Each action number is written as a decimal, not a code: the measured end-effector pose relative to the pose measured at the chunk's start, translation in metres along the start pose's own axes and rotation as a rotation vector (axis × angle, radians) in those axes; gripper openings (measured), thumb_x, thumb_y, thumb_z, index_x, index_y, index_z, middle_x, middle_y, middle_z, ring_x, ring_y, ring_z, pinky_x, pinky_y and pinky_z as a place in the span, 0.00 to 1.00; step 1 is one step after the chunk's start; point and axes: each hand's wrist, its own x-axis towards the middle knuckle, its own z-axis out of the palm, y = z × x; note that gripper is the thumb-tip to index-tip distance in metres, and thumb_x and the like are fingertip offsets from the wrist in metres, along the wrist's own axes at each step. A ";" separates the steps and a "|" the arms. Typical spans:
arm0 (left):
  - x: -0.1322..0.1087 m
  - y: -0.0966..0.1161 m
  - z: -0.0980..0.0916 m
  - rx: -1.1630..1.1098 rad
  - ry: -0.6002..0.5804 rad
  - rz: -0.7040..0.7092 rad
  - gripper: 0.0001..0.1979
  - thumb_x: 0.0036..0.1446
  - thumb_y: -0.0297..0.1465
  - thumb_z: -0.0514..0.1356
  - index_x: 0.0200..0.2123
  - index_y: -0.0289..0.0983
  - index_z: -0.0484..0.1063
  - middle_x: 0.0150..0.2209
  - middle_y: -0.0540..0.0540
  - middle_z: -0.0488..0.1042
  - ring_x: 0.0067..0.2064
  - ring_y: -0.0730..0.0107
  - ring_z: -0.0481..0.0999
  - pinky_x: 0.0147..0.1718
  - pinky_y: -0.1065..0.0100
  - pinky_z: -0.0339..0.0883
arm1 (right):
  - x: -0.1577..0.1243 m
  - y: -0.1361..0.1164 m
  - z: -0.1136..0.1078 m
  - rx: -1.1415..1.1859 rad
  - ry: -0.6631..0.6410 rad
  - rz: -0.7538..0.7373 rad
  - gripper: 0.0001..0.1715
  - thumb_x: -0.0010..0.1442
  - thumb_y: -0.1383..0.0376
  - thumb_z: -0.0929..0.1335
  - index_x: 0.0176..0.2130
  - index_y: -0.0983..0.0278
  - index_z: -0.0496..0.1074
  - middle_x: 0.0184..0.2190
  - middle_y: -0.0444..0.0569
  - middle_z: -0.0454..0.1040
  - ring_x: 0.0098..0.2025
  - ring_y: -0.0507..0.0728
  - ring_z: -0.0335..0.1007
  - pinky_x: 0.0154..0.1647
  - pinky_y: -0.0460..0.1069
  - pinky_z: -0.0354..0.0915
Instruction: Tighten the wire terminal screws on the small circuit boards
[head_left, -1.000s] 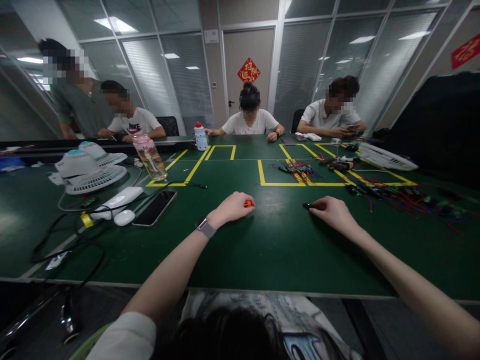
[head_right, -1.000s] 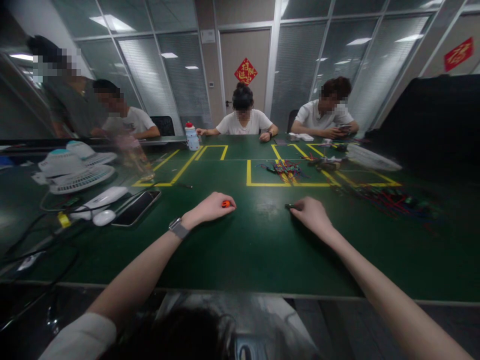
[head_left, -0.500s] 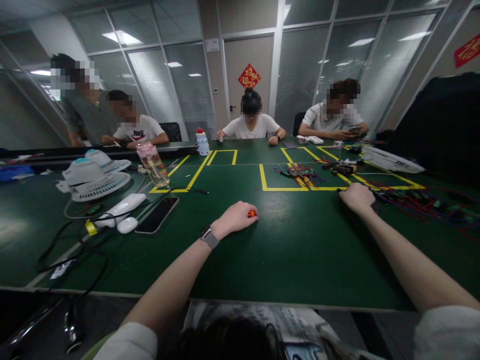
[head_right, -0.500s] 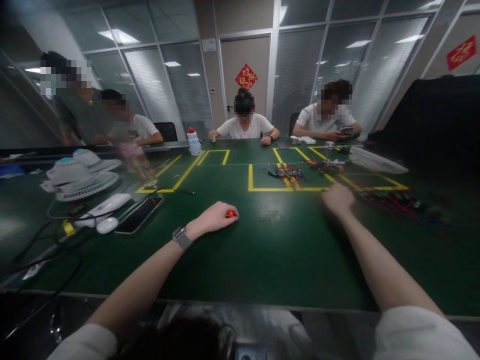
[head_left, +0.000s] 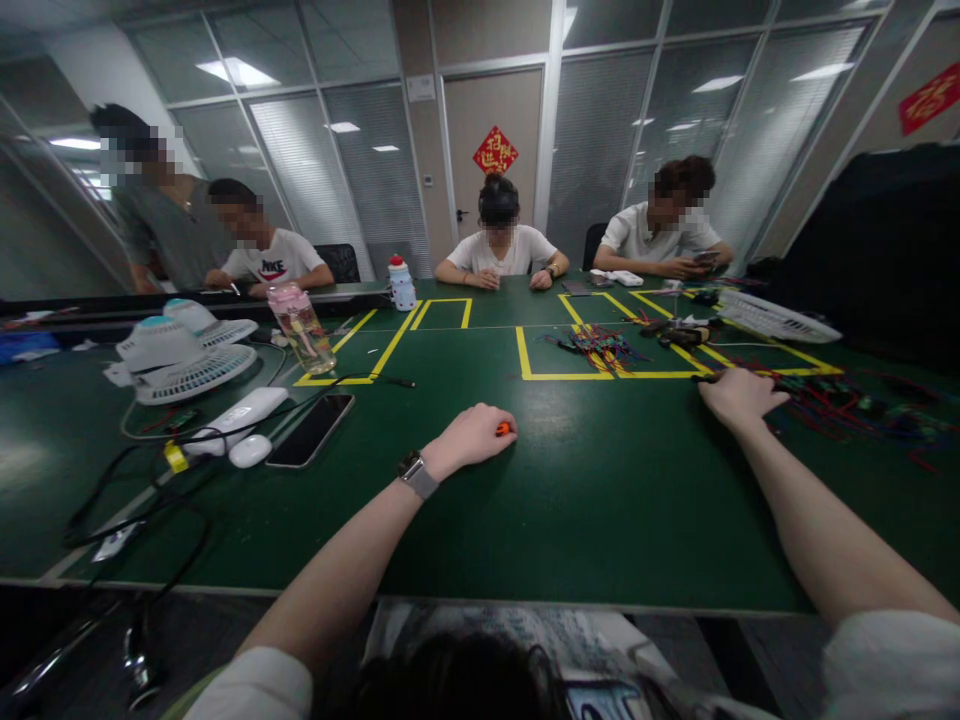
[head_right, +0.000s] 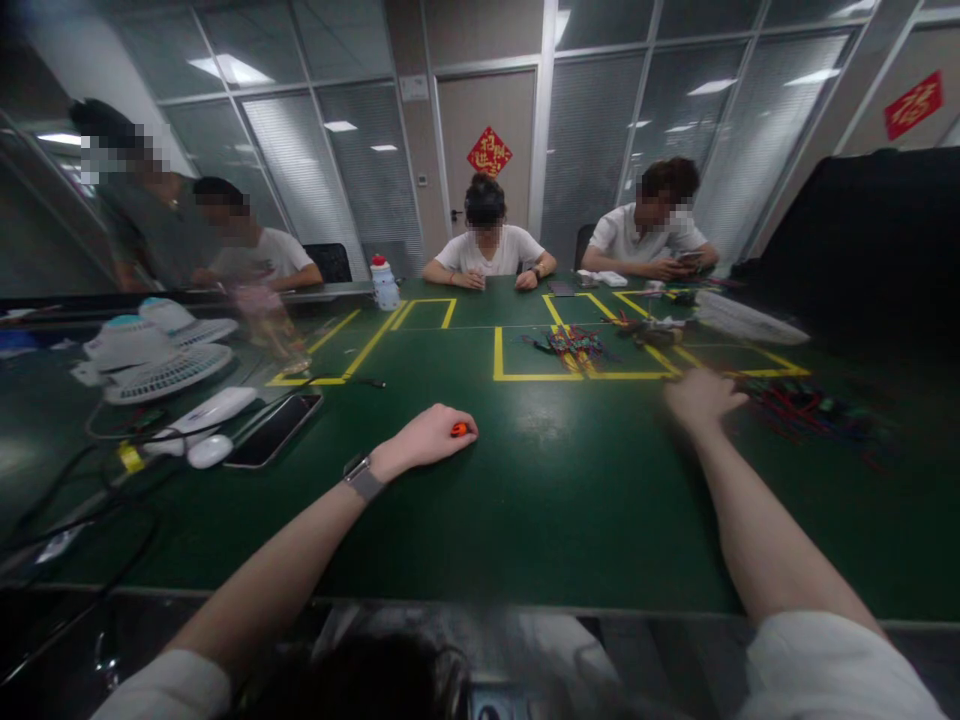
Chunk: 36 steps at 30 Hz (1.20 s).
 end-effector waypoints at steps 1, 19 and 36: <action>0.000 0.000 0.000 0.001 0.002 0.000 0.13 0.61 0.38 0.55 0.42 0.40 0.77 0.44 0.46 0.78 0.43 0.64 0.77 0.41 0.67 0.68 | 0.001 0.001 0.001 -0.006 -0.016 0.007 0.21 0.58 0.58 0.67 0.40 0.75 0.76 0.43 0.73 0.74 0.50 0.73 0.65 0.49 0.65 0.55; 0.000 0.003 0.002 0.017 0.007 0.029 0.13 0.62 0.37 0.55 0.42 0.40 0.76 0.43 0.45 0.78 0.44 0.63 0.78 0.41 0.66 0.69 | -0.006 0.001 0.005 -0.115 0.030 -0.169 0.29 0.61 0.58 0.62 0.47 0.81 0.74 0.50 0.78 0.66 0.54 0.77 0.56 0.50 0.66 0.47; -0.001 0.009 0.003 0.068 0.000 0.041 0.11 0.62 0.35 0.54 0.42 0.40 0.74 0.42 0.46 0.78 0.42 0.65 0.78 0.39 0.68 0.69 | -0.040 -0.163 0.041 0.090 0.013 -0.801 0.21 0.64 0.65 0.59 0.50 0.69 0.72 0.51 0.62 0.71 0.54 0.67 0.59 0.50 0.56 0.55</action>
